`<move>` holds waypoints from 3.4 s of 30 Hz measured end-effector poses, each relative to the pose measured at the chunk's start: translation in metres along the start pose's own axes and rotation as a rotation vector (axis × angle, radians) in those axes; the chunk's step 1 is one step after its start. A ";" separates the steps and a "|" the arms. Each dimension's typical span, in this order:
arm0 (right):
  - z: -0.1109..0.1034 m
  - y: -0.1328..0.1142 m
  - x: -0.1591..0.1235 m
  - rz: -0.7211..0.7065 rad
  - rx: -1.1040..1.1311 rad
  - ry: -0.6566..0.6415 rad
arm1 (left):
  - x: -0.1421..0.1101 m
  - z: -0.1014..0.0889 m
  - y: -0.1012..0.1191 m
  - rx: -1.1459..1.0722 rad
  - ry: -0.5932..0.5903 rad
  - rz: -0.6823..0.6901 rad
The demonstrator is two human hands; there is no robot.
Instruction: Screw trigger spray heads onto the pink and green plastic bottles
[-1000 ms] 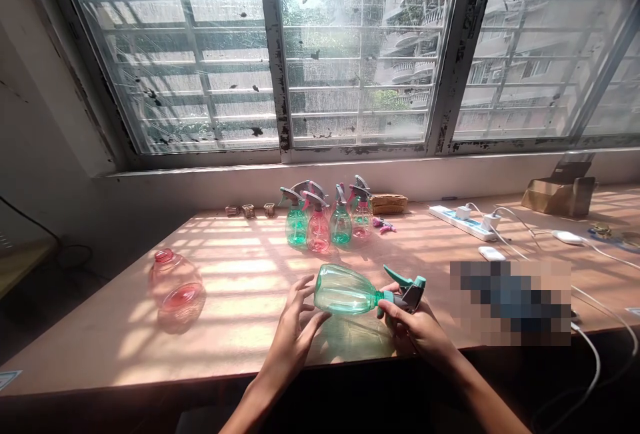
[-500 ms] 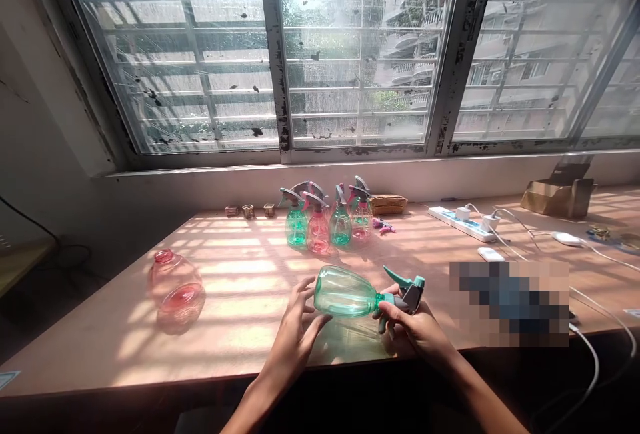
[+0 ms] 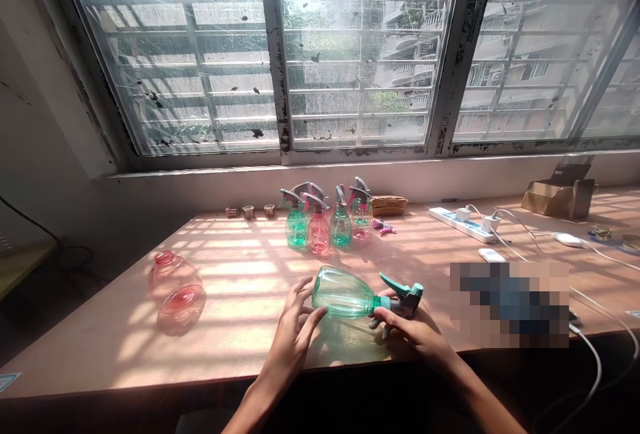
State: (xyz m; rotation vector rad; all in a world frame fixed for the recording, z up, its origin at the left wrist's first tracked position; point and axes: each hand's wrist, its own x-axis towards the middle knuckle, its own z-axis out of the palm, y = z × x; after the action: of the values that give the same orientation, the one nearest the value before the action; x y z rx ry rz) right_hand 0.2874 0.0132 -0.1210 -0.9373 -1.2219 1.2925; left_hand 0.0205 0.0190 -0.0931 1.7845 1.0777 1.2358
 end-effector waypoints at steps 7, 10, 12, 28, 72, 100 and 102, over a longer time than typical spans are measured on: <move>0.003 -0.008 0.003 -0.023 0.007 0.030 | -0.003 0.002 -0.009 0.123 -0.002 0.110; 0.004 -0.010 -0.004 -0.042 -0.069 -0.026 | -0.003 0.003 -0.005 0.005 -0.005 -0.001; 0.003 -0.009 -0.006 -0.039 -0.074 -0.065 | -0.002 0.003 -0.002 -0.054 -0.005 -0.061; 0.004 -0.007 -0.005 -0.005 0.000 -0.044 | -0.003 0.000 0.004 0.044 0.027 -0.024; 0.003 -0.009 0.001 -0.072 -0.016 0.029 | -0.002 -0.001 -0.004 0.142 -0.006 0.110; 0.006 -0.008 -0.002 -0.051 -0.138 -0.014 | -0.001 -0.001 -0.008 0.043 0.038 0.054; 0.004 -0.006 -0.001 -0.037 -0.034 0.012 | -0.001 -0.001 -0.013 0.117 0.032 0.143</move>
State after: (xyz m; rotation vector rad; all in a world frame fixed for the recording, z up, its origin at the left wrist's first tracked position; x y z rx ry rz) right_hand 0.2845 0.0115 -0.1145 -0.9412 -1.2503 1.2384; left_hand 0.0163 0.0230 -0.1045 1.9657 1.0758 1.3129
